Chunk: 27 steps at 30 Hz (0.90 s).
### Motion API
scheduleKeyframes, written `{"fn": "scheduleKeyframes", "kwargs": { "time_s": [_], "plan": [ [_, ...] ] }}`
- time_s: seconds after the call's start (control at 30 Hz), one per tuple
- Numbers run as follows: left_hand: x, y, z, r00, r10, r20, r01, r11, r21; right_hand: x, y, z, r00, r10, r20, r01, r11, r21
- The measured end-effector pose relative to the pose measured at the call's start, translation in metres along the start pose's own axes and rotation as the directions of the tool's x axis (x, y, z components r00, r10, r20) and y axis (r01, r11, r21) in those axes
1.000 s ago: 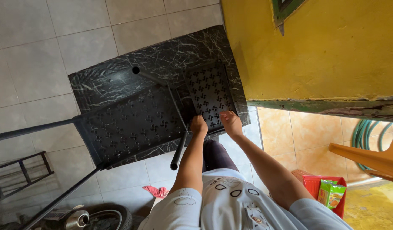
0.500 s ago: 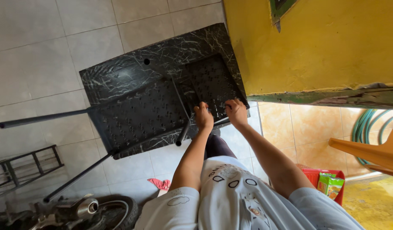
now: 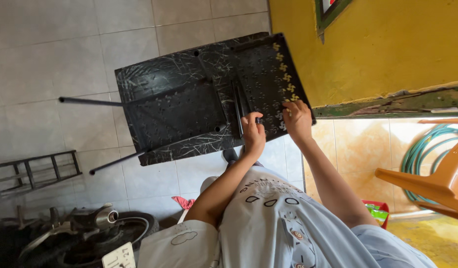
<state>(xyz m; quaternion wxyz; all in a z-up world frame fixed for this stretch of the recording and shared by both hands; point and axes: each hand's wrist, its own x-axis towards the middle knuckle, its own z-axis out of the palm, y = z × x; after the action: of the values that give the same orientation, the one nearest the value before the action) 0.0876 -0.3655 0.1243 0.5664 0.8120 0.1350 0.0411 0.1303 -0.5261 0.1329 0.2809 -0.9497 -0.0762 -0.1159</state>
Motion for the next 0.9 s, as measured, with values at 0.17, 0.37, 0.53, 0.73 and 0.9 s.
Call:
{"fn": "scheduleKeyframes", "kwargs": {
  "time_s": [0.17,0.37,0.53,0.73,0.9],
  "plan": [
    [-0.013,0.052,-0.02,0.982,0.183,-0.038,-0.184,0.982,-0.047,0.015,-0.032,-0.054,1.0,-0.025,-0.017,0.025,1.0,-0.009],
    [-0.017,0.114,-0.042,0.928,0.343,-0.146,-0.352,0.935,-0.045,0.04,-0.076,-0.116,0.999,-0.038,-0.012,0.039,0.998,0.048],
    [-0.02,0.159,-0.068,0.945,0.279,-0.17,-0.306,0.937,-0.166,0.058,-0.113,-0.158,0.986,-0.147,-0.077,0.154,0.983,0.101],
    [-0.023,0.176,-0.1,0.949,0.198,-0.243,-0.283,0.875,-0.393,0.075,-0.161,-0.176,0.917,-0.33,-0.223,0.37,0.913,0.171],
    [-0.012,0.174,-0.131,0.868,0.261,-0.422,-0.412,0.853,-0.32,0.086,-0.198,-0.164,0.855,-0.434,-0.285,0.486,0.862,0.144]
  ]
}}
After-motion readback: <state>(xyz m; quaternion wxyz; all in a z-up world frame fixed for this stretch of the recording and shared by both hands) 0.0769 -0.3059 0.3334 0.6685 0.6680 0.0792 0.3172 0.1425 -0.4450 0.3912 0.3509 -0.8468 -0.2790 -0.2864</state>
